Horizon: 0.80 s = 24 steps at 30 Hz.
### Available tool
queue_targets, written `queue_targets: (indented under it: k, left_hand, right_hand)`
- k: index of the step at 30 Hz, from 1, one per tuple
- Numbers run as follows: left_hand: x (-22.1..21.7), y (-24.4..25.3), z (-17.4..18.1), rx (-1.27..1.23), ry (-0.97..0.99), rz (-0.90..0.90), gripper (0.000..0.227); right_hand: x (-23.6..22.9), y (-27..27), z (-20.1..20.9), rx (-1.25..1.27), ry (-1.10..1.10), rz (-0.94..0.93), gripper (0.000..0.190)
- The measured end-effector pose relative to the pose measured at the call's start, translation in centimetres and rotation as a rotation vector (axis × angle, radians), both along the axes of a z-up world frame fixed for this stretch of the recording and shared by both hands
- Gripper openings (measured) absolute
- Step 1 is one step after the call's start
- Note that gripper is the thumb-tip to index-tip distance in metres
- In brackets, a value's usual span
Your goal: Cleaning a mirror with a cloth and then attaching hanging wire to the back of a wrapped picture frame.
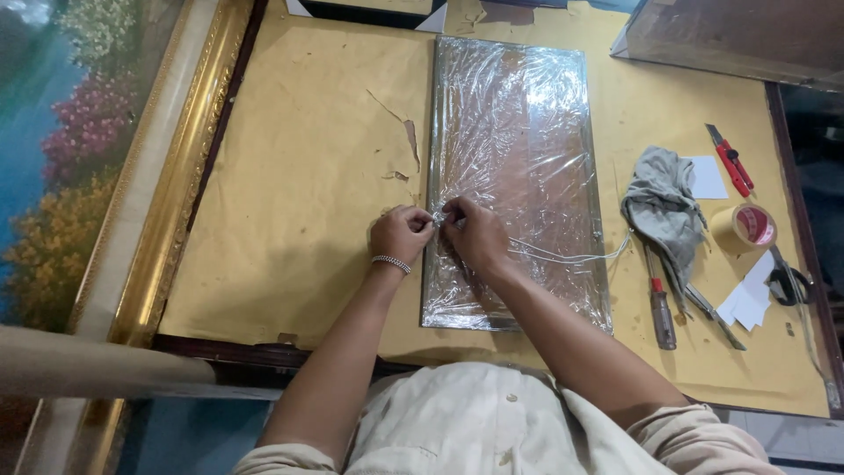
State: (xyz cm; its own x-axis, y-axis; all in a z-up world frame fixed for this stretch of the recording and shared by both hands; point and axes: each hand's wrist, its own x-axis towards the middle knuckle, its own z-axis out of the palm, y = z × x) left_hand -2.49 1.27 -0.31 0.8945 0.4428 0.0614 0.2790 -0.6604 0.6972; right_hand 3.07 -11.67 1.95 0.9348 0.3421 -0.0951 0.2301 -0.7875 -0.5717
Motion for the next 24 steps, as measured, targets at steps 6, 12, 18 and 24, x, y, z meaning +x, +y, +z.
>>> queue_targets:
  k: [6,12,18,24]
  left_hand:
    - [0.6,-0.3,1.0,-0.016,0.091,0.020,0.008]
    - [0.9,-0.8,1.1,0.036,0.167,0.072,0.006]
    - [0.3,0.2,1.1,-0.029,0.116,-0.022,0.006]
    - [1.2,1.4,2.3,-0.130,0.176,-0.145,0.010]
  right_hand:
    - [0.0,0.3,0.5,-0.040,-0.042,-0.022,0.019]
    - [0.7,0.1,0.0,-0.047,-0.050,0.104,0.014]
    - [0.3,0.4,0.3,-0.080,-0.044,0.117,0.012]
    - [0.3,0.7,0.0,-0.084,0.078,0.032,0.014]
